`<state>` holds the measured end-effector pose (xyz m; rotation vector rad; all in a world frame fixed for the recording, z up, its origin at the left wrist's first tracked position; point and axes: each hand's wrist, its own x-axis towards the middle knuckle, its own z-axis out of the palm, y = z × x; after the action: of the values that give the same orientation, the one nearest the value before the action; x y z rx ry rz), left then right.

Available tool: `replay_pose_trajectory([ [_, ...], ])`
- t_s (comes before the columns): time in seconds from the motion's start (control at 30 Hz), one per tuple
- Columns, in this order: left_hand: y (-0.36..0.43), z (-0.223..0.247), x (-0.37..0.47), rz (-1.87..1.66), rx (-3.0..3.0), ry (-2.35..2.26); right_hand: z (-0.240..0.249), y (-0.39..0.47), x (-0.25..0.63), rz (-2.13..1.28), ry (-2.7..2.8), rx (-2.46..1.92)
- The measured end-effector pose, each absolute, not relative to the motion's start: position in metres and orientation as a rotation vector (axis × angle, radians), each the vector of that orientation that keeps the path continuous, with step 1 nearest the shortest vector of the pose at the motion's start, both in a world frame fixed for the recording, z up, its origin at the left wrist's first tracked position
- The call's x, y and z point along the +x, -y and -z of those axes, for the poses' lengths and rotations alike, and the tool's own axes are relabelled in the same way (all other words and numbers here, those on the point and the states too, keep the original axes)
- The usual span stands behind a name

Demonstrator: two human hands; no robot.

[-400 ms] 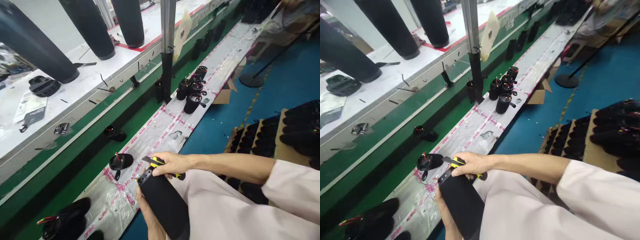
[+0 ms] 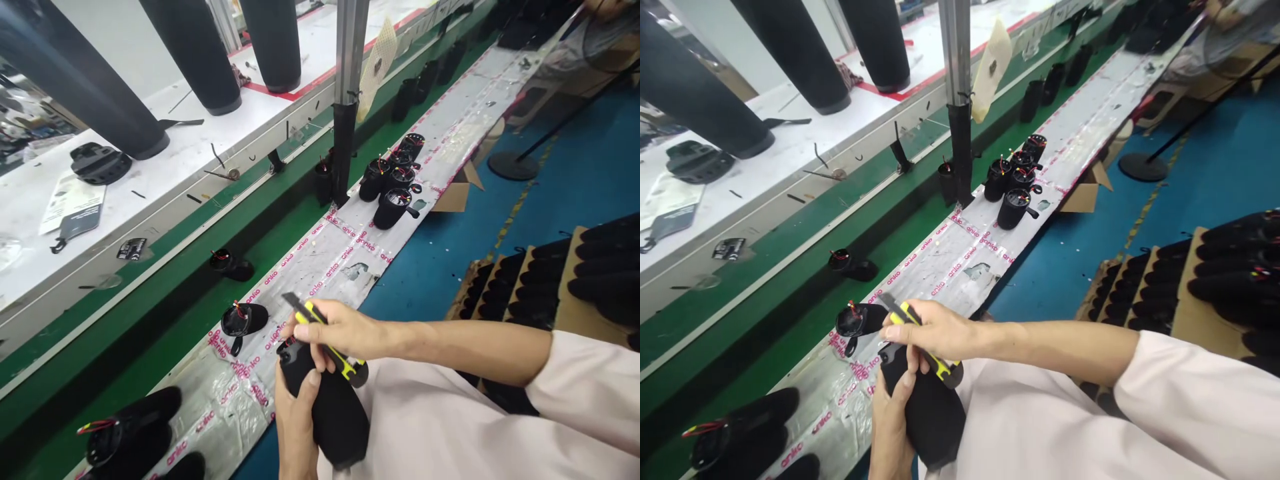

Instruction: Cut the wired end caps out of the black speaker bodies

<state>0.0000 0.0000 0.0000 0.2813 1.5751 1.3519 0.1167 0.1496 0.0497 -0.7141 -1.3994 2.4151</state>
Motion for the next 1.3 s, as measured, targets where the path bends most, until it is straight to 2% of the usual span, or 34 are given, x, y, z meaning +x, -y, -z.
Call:
replay_pose_trajectory([
  [0.13,0.003,-0.002,0.004,-1.332,0.166,-1.546,-0.044,-0.156,0.121,-2.191,1.410,-0.814],
  [0.43,0.007,0.000,0.005,-1.410,0.057,-1.515,-0.044,-0.156,0.133,-2.087,1.709,-0.888],
  [0.87,0.036,0.044,0.003,-1.449,-0.264,-1.427,-0.040,-0.155,0.137,-2.200,1.622,-0.841],
  [1.07,0.038,0.038,-0.020,-1.540,-0.079,-1.867,-0.014,-0.167,0.126,-2.055,1.799,-1.032],
  [1.3,0.046,0.047,-0.079,-1.280,-0.034,-2.522,0.023,-0.216,0.064,-1.775,2.211,-0.931],
])
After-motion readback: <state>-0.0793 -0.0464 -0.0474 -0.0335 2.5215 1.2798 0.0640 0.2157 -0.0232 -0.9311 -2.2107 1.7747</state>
